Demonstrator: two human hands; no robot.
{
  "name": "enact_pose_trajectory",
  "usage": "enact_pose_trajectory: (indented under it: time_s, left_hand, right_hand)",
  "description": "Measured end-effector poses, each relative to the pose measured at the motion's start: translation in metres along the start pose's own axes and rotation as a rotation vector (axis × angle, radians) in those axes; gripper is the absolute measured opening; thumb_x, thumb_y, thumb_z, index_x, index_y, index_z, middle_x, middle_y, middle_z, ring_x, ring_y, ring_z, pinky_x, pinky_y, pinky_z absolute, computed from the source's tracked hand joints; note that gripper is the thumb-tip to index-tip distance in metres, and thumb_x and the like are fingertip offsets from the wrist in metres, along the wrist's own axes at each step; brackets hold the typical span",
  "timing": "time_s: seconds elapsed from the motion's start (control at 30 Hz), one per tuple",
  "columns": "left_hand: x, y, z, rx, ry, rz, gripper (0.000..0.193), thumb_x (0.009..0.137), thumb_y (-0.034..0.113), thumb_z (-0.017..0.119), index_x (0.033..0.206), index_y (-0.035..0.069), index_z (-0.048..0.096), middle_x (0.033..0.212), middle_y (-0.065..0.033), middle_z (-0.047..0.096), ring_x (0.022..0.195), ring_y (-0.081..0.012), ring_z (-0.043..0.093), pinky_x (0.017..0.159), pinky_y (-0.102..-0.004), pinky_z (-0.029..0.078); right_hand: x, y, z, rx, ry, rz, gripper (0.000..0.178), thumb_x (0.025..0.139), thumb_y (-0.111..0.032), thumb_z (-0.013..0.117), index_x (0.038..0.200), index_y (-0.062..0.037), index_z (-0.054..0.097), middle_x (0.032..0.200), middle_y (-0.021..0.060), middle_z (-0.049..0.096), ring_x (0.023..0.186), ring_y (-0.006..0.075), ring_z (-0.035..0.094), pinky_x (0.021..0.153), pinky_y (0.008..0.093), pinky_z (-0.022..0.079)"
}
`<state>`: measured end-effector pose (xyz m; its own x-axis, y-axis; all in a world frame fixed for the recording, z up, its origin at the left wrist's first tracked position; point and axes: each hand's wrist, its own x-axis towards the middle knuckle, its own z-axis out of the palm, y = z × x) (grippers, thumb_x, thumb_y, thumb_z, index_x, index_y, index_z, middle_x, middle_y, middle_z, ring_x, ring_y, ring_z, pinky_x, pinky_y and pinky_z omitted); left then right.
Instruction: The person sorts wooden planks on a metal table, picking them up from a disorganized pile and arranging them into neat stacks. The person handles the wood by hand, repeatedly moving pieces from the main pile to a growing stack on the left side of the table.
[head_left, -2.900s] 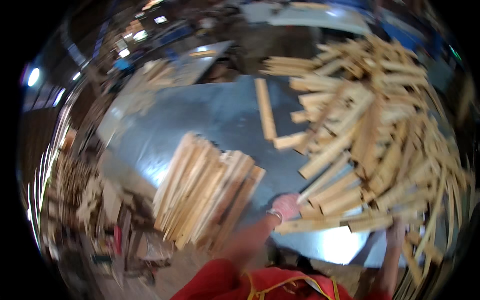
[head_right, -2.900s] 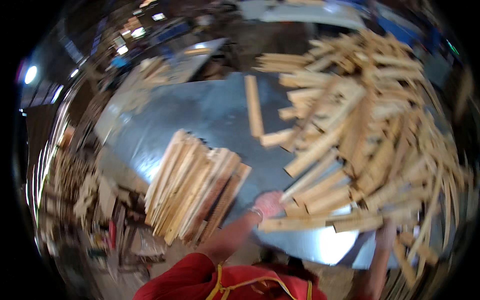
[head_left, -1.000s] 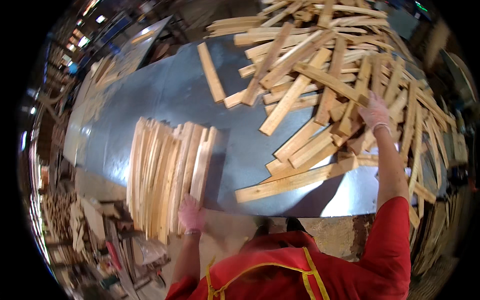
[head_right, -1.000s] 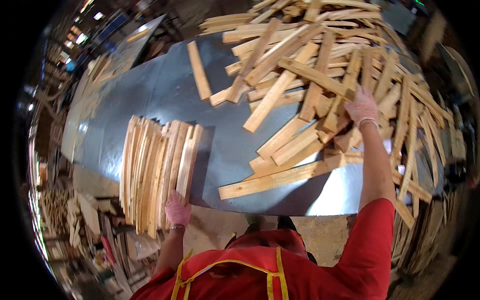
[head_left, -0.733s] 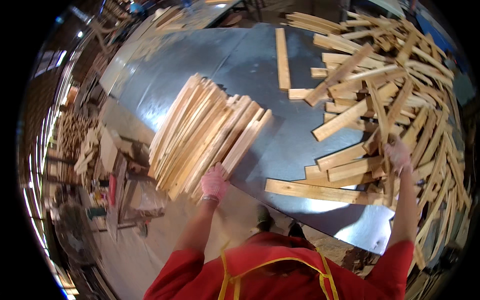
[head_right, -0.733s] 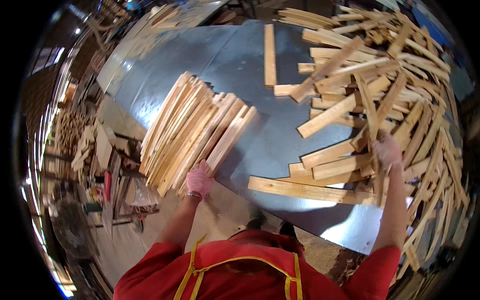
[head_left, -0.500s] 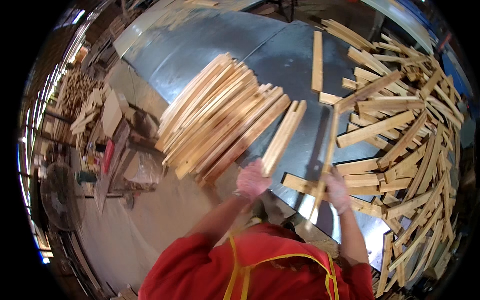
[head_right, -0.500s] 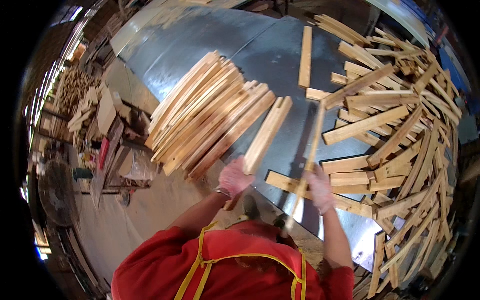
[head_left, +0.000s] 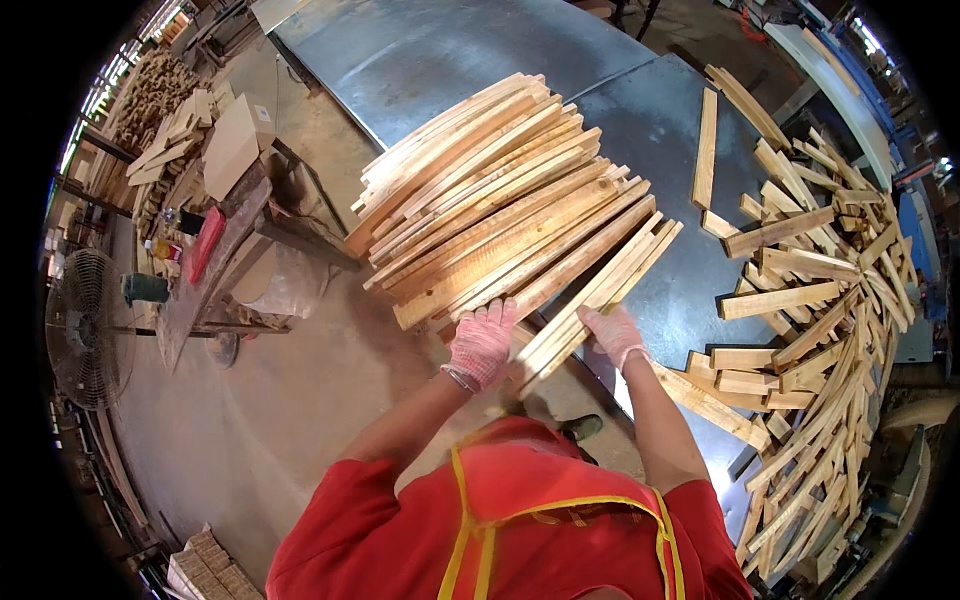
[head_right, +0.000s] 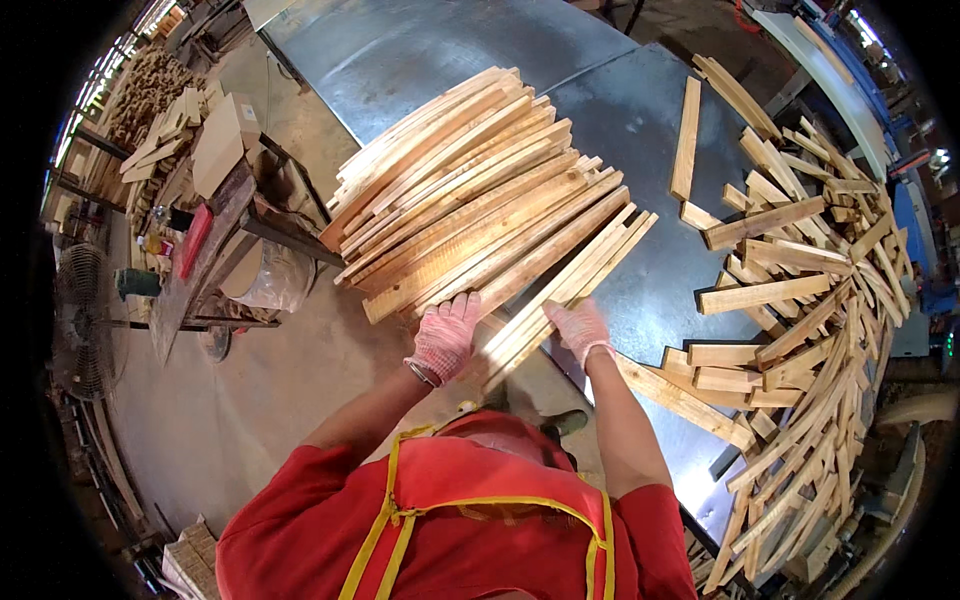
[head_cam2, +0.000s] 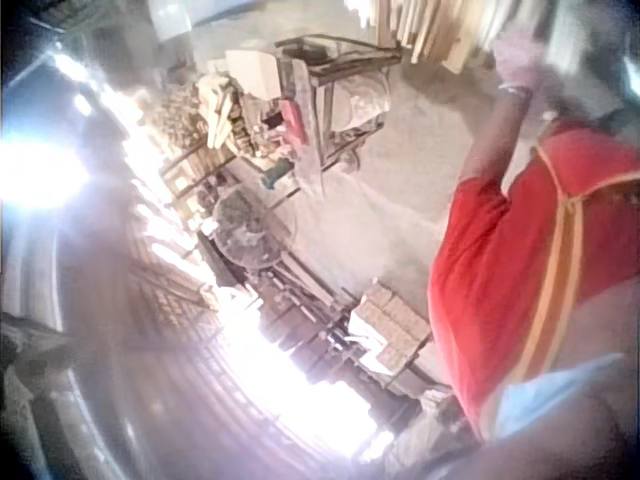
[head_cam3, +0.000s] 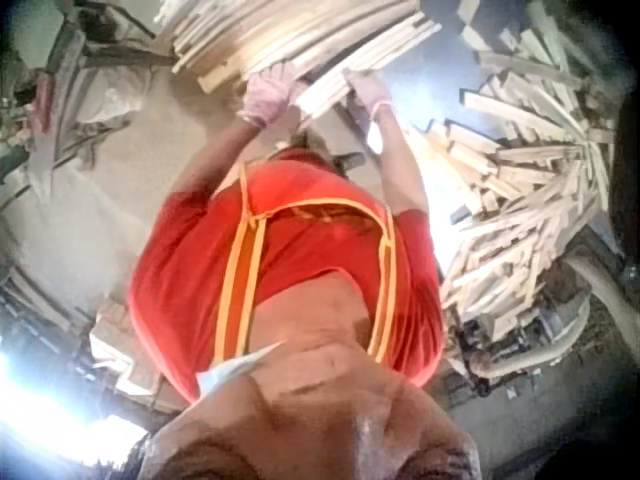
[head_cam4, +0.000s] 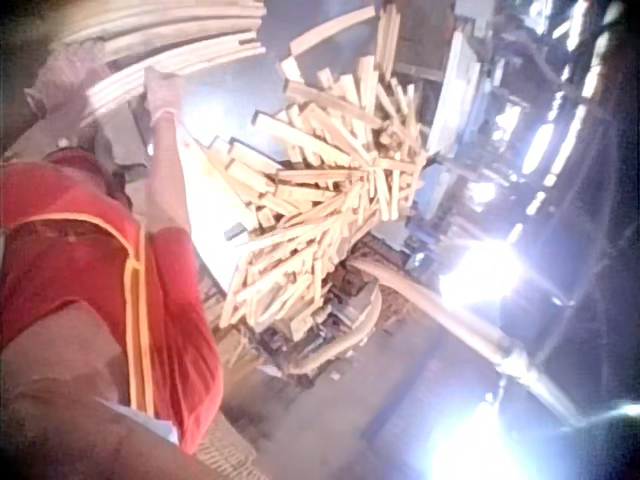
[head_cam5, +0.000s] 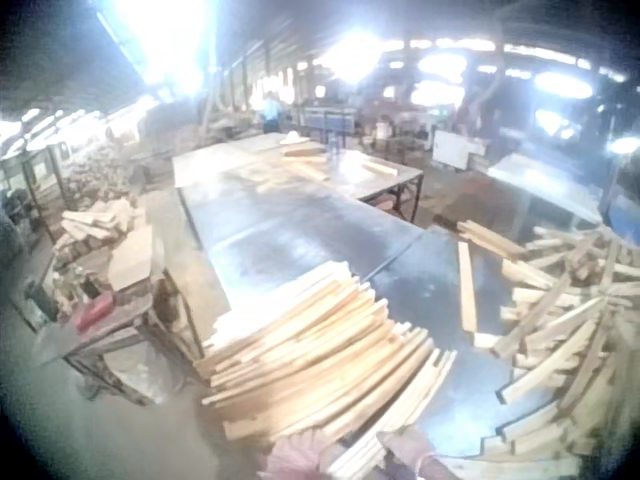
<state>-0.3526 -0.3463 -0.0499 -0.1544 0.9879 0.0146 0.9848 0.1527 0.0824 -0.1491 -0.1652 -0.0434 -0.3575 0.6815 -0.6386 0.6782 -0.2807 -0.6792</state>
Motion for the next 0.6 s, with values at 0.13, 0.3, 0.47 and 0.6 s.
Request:
enact_pose_trajectory:
  time_s: [0.13,0.3,0.47,0.6]
  left_hand:
    - [0.012,0.005,-0.008,-0.169,-0.398,-0.102,0.068,0.092,0.026,0.064,0.154,0.006,0.044,0.119,-0.0174,0.066,0.104,-0.033,0.069,0.086,-0.0488,0.054]
    - [-0.006,0.03,0.006,-0.29,-0.455,0.238,0.074,0.085,0.029,0.069,0.151,0.003,0.046,0.113,-0.0165,0.068,0.108,-0.0345,0.067,0.091,-0.0458,0.054]
    - [0.021,0.004,-0.007,0.055,-0.214,0.3,0.057,0.097,0.032,0.055,0.15,0.011,0.052,0.154,-0.0149,0.054,0.145,-0.0376,0.047,0.12,-0.0554,0.037]
    - [0.034,-0.048,0.002,0.207,0.054,0.418,0.051,0.097,0.023,0.054,0.147,0.013,0.055,0.153,-0.012,0.052,0.142,-0.0389,0.048,0.119,-0.0579,0.037]
  right_hand:
    - [0.013,0.015,0.011,0.178,0.048,0.034,0.063,0.093,-0.038,0.08,0.136,-0.0014,0.052,0.111,0.0135,0.071,0.089,0.0223,0.069,0.07,0.0377,0.058]
    - [-0.002,0.021,0.019,0.518,0.352,-0.159,0.069,0.094,-0.034,0.08,0.143,0.0005,0.046,0.125,0.0186,0.067,0.104,0.031,0.068,0.089,0.0411,0.058]
    - [0.002,0.016,0.021,-0.005,0.499,-0.016,0.119,0.079,-0.044,0.089,0.163,0.0045,0.02,0.155,0.036,0.041,0.14,0.0457,0.05,0.118,0.0434,0.042]
    - [0.002,0.02,0.017,0.026,0.417,0.036,0.125,0.079,-0.043,0.088,0.168,0.0022,0.011,0.163,0.0368,0.032,0.15,0.047,0.04,0.124,0.042,0.036]
